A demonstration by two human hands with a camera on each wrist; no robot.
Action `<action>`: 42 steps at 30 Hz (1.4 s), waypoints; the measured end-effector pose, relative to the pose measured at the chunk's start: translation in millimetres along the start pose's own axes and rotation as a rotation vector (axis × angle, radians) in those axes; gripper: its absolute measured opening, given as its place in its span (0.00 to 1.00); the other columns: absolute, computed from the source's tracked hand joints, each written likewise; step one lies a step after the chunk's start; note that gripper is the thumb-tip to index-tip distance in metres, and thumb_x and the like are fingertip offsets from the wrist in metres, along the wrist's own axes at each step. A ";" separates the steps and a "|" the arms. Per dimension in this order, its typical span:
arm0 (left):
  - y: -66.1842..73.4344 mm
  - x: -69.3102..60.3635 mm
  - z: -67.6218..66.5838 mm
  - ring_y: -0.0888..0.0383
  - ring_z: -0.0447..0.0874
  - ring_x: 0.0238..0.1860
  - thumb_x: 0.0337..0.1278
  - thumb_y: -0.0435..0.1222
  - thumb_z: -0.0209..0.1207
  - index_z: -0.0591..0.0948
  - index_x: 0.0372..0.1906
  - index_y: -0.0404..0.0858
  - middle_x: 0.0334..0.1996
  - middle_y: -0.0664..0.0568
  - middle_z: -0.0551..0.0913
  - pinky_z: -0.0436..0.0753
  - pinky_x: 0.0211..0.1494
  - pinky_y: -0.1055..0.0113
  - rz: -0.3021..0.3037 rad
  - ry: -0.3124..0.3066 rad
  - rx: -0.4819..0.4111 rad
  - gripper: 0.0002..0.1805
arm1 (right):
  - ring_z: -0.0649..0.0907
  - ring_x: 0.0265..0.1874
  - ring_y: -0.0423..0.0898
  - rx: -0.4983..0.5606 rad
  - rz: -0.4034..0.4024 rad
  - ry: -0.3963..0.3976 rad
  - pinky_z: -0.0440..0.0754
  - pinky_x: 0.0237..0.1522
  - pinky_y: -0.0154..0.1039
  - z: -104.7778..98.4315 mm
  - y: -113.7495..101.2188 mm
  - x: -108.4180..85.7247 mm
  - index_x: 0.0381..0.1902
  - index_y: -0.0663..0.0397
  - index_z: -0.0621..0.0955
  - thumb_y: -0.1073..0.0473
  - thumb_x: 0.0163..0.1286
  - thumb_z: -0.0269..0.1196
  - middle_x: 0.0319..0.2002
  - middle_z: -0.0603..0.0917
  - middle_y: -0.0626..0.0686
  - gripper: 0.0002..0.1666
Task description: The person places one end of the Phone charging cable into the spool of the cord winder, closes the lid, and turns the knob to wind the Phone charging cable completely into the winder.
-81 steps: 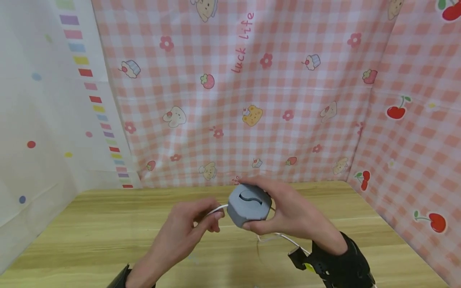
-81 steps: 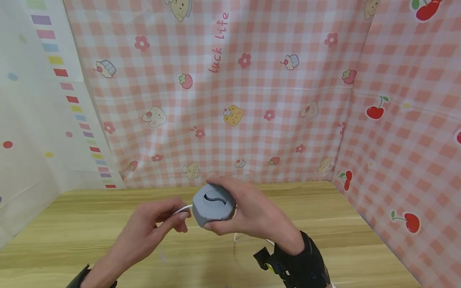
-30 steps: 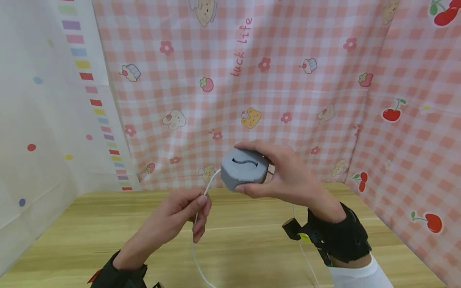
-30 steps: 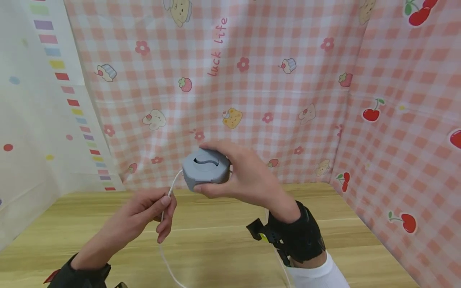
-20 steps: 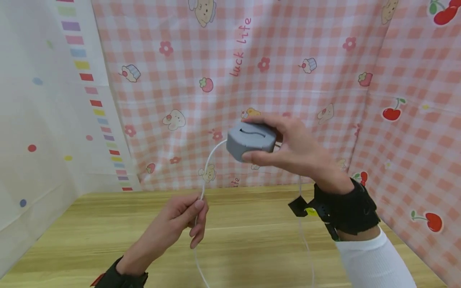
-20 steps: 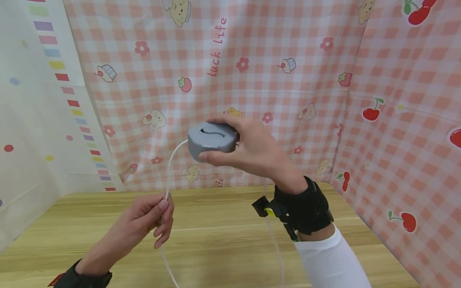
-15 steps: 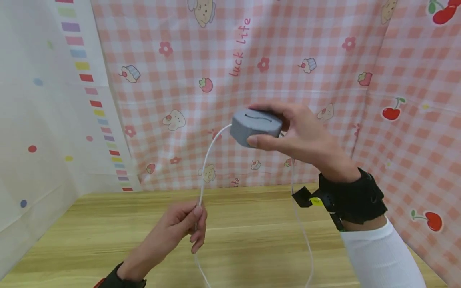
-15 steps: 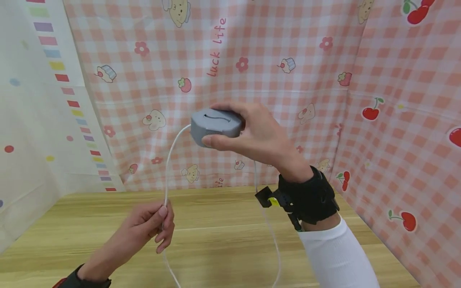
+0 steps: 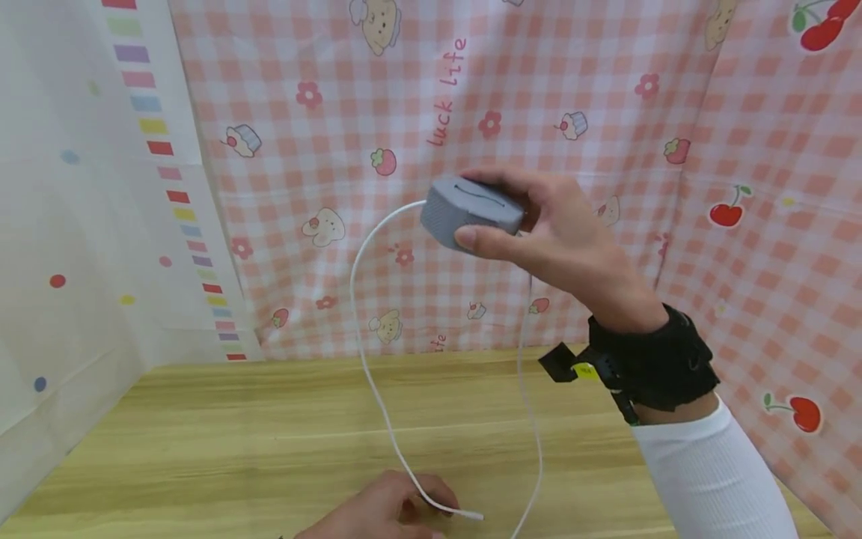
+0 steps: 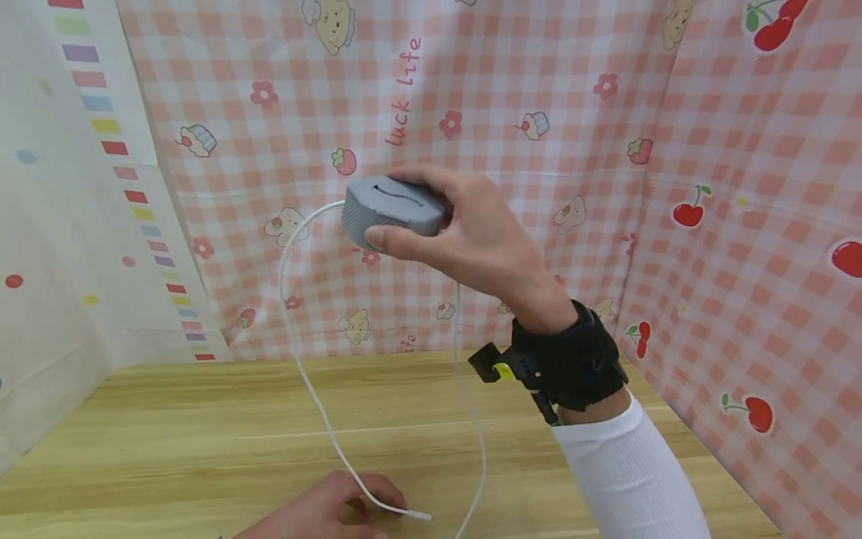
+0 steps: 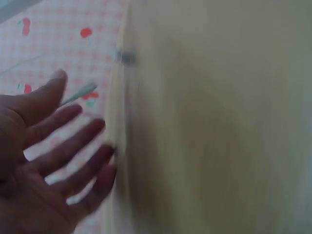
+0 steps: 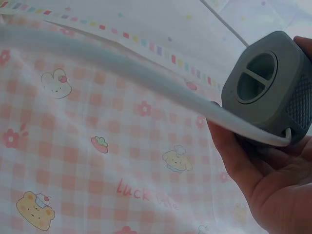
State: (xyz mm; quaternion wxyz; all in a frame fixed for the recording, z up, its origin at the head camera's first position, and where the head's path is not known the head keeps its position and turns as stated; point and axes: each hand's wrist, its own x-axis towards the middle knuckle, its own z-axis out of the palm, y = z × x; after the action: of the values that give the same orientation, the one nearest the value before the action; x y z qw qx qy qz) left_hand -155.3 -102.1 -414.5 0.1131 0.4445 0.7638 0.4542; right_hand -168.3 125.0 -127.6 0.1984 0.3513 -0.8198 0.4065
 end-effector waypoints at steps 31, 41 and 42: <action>16.7 10.9 11.9 0.85 0.67 0.21 0.54 0.34 0.57 0.87 0.30 0.41 0.21 0.57 0.86 0.73 0.25 0.87 -0.091 -0.032 0.224 0.08 | 0.80 0.49 0.48 0.157 -0.063 0.196 0.82 0.47 0.32 -11.5 -24.3 -3.0 0.62 0.48 0.75 0.56 0.63 0.65 0.56 0.79 0.54 0.28; 20.3 15.0 18.8 0.77 0.79 0.32 0.63 0.35 0.50 0.84 0.46 0.31 0.41 0.52 0.88 0.78 0.35 0.81 -0.194 -0.048 -0.134 0.17 | 0.80 0.48 0.47 0.127 -0.098 0.244 0.81 0.49 0.34 -11.7 -40.9 4.9 0.59 0.47 0.77 0.54 0.62 0.64 0.53 0.81 0.52 0.26; 20.5 15.3 19.4 0.77 0.78 0.30 0.64 0.36 0.50 0.84 0.47 0.30 0.41 0.52 0.88 0.78 0.34 0.81 -0.207 -0.053 -0.151 0.17 | 0.80 0.48 0.47 0.127 -0.101 0.248 0.81 0.49 0.34 -12.0 -42.3 7.0 0.59 0.47 0.77 0.54 0.62 0.65 0.53 0.81 0.53 0.26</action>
State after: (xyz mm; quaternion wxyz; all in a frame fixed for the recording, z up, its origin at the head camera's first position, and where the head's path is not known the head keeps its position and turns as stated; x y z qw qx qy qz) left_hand -141.2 -74.6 -405.6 0.2125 0.3655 0.7659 0.4844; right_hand -141.4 114.0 -93.9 0.2957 0.3510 -0.7430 0.4872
